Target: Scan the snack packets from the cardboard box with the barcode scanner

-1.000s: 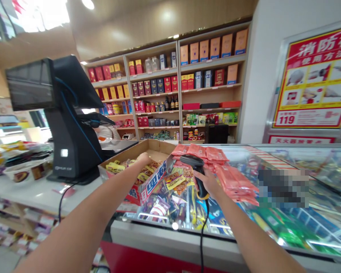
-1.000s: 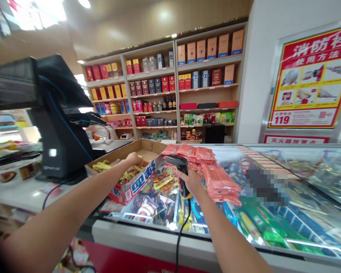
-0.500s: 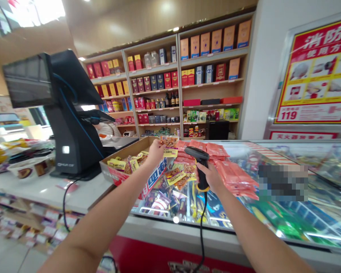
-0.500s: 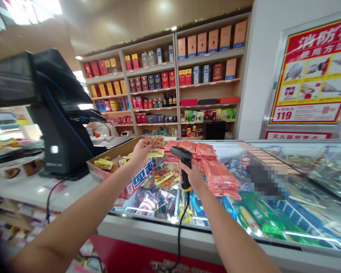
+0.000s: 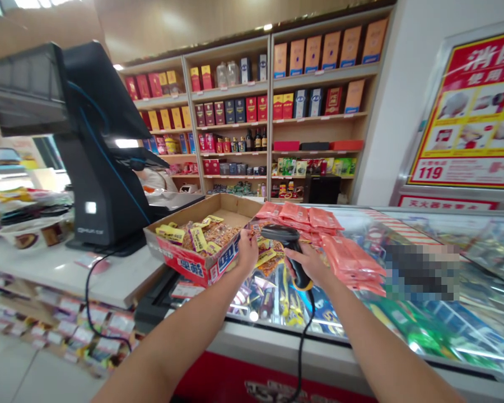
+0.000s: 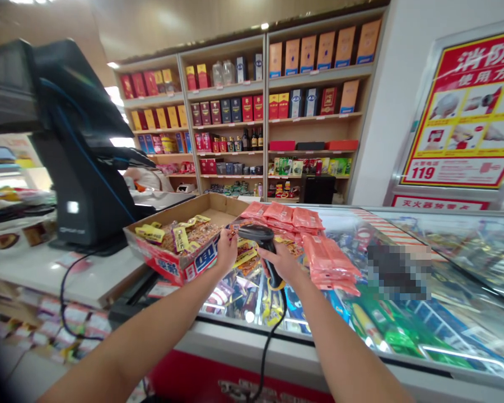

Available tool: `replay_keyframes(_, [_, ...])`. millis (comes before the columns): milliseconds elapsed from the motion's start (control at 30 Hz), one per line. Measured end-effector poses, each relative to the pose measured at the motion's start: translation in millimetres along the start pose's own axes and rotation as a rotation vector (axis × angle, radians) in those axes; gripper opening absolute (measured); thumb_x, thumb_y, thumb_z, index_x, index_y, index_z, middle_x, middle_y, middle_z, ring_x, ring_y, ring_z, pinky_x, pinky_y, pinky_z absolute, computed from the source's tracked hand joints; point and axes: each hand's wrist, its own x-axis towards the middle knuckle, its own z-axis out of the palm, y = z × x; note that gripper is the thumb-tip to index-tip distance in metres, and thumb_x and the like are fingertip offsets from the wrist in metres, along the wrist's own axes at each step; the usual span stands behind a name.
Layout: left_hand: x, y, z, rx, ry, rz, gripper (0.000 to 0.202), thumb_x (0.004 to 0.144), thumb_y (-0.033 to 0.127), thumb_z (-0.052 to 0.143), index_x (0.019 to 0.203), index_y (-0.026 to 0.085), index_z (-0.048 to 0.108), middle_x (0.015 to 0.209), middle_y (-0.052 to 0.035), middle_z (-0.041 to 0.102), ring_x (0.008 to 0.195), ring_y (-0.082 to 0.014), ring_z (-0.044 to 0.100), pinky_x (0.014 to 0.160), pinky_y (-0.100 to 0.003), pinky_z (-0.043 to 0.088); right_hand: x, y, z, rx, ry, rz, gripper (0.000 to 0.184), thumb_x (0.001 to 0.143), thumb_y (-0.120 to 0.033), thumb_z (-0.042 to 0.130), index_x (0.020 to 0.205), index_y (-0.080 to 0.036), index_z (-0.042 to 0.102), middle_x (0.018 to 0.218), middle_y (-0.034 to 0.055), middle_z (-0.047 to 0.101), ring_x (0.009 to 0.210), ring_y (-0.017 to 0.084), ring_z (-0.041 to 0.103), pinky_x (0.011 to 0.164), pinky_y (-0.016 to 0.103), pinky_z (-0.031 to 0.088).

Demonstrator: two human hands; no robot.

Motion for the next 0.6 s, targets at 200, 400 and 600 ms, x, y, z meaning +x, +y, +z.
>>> replay_keyframes(200, [-2.5, 3.4, -1.0, 0.040, -0.041, -0.031, 0.010, 0.087, 0.013, 0.049, 0.086, 0.022, 0.045, 0.080, -0.0029, 0.063, 0.079, -0.0176, 0.063, 0.080, -0.030, 0.048, -2.4, -3.2, -0.1, -0.004, 0.023, -0.017, 0.030, 0.075, -0.046, 0.067, 0.070, -0.022, 0.050, 0.046, -0.0037, 0.055, 0.036, 0.012, 0.048, 0.038, 0.025, 0.038])
replay_keyframes(400, [-2.2, 5.2, -2.4, 0.078, -0.002, -0.029, 0.011, 0.086, 0.014, 0.051, 0.082, 0.022, 0.045, 0.079, -0.0023, 0.061, 0.079, -0.0184, 0.062, 0.081, -0.031, 0.048, -2.5, -0.8, -0.4, 0.019, 0.032, 0.014, 0.028, 0.074, -0.044, 0.067, 0.072, -0.022, 0.049, 0.049, -0.0038, 0.056, 0.036, 0.012, 0.048, 0.037, 0.025, 0.037])
replay_keyframes(600, [-4.0, 8.6, -2.5, 0.060, -0.034, -0.041, 0.010, 0.088, 0.013, 0.048, 0.085, 0.022, 0.045, 0.076, -0.0019, 0.061, 0.074, -0.0176, 0.061, 0.077, -0.030, 0.048, -0.8, 1.0, -2.0, 0.020, 0.002, 0.000, 0.028, 0.075, -0.045, 0.065, 0.073, -0.022, 0.049, 0.047, -0.0039, 0.056, 0.035, 0.012, 0.048, 0.037, 0.025, 0.036])
